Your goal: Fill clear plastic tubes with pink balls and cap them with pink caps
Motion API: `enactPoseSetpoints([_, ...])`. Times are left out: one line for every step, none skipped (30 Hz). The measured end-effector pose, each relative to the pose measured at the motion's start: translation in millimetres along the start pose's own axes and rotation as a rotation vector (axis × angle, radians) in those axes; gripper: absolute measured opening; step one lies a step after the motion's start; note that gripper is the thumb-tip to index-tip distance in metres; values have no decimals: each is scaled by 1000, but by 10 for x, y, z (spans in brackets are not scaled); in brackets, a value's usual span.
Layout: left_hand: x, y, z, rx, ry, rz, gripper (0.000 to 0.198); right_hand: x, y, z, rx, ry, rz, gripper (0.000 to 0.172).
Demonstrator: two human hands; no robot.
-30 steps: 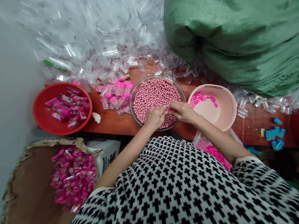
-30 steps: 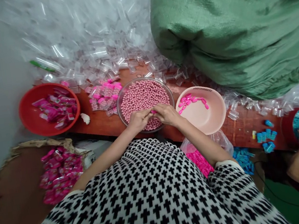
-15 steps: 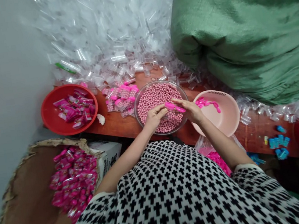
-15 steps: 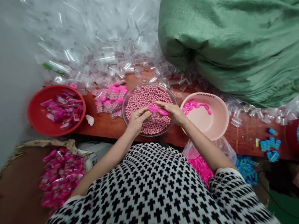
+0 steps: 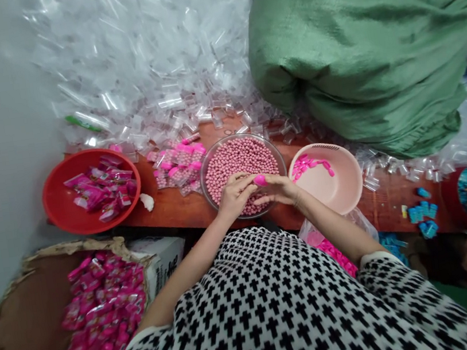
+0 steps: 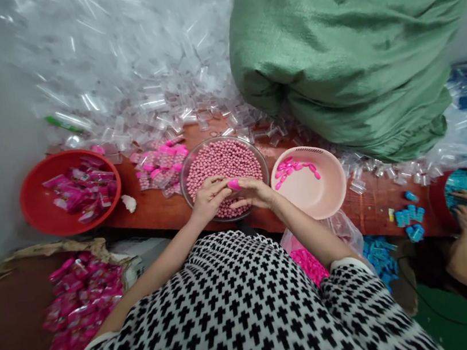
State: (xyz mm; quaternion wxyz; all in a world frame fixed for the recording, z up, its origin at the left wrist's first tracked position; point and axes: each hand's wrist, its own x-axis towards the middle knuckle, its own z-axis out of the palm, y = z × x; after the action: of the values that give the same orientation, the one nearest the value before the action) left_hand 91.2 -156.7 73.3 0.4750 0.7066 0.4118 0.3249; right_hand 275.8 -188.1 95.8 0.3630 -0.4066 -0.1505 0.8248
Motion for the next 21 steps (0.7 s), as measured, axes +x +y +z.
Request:
enactPoseSetpoints([-10, 1, -1, 30, -7, 19, 25, 9, 18, 13, 46, 3, 31, 24])
enactPoseSetpoints([-21, 4, -1, 54, -8, 39, 25, 24, 42, 27, 86, 19, 44, 20])
enactPoseSetpoints([-31, 8, 1, 71, -5, 59, 25, 45, 69, 43, 120, 49, 41, 16])
enactPoseSetpoints([-40, 14, 4, 87, 2, 75, 25, 72, 100, 62, 150, 85, 27, 12])
enactPoseSetpoints([-47, 21, 7, 104, 9, 88, 25, 101, 132, 83, 178, 120, 13, 9])
enactPoseSetpoints([-52, 28, 12, 122, 16, 97, 25, 130, 166, 106, 206, 152, -1, 7])
enactPoseSetpoints([-54, 33, 16, 140, 22, 102, 25, 156, 200, 130, 231, 179, -16, 7])
enactPoseSetpoints([-54, 35, 20, 155, 24, 102, 25, 176, 231, 152, 251, 200, -31, 6])
enactPoseSetpoints([-51, 32, 23, 164, 22, 99, 25, 188, 256, 171, 263, 211, -41, 7])
enactPoseSetpoints([-45, 24, 24, 163, 14, 95, 26, 191, 273, 185, 265, 208, -42, 7])
enactPoseSetpoints([-37, 9, 22, 152, 2, 89, 26, 188, 277, 189, 250, 189, -33, 9])
enactPoseSetpoints([-27, -12, 17, 132, -11, 77, 27, 180, 263, 182, 214, 159, -13, 11])
enactPoseSetpoints([-16, -37, 7, 105, -21, 61, 27, 174, 228, 158, 156, 121, 11, 14])
enactPoseSetpoints([-4, -67, -7, 77, -25, 39, 28, 173, 169, 115, 82, 88, 25, 18])
enactPoseSetpoints([9, -100, -26, 52, -18, 11, 28, 184, 86, 50, -7, 74, 20, 24])
enactPoseSetpoints([23, -134, -51, 33, -1, -22, 29, 210, -20, -39, -106, 92, -18, 29])
enactPoseSetpoints([37, -169, -79, 22, 29, -57, 30, 254, -144, -152, -207, 149, -82, 33])
enactPoseSetpoints([52, -205, -111, 21, 65, -90, 32, 316, -279, -285, -317, 247, -169, 34])
enactPoseSetpoints([68, -243, -143, 31, 101, -116, 33, 397, -415, -431, -432, 392, -270, 32])
enactPoseSetpoints([85, -282, -176, 52, 128, -130, 35, 493, -546, -583, -559, 567, -342, 29])
enactPoseSetpoints([101, -324, -206, 83, 138, -130, 35, 602, -662, -730, -709, 728, -373, 27])
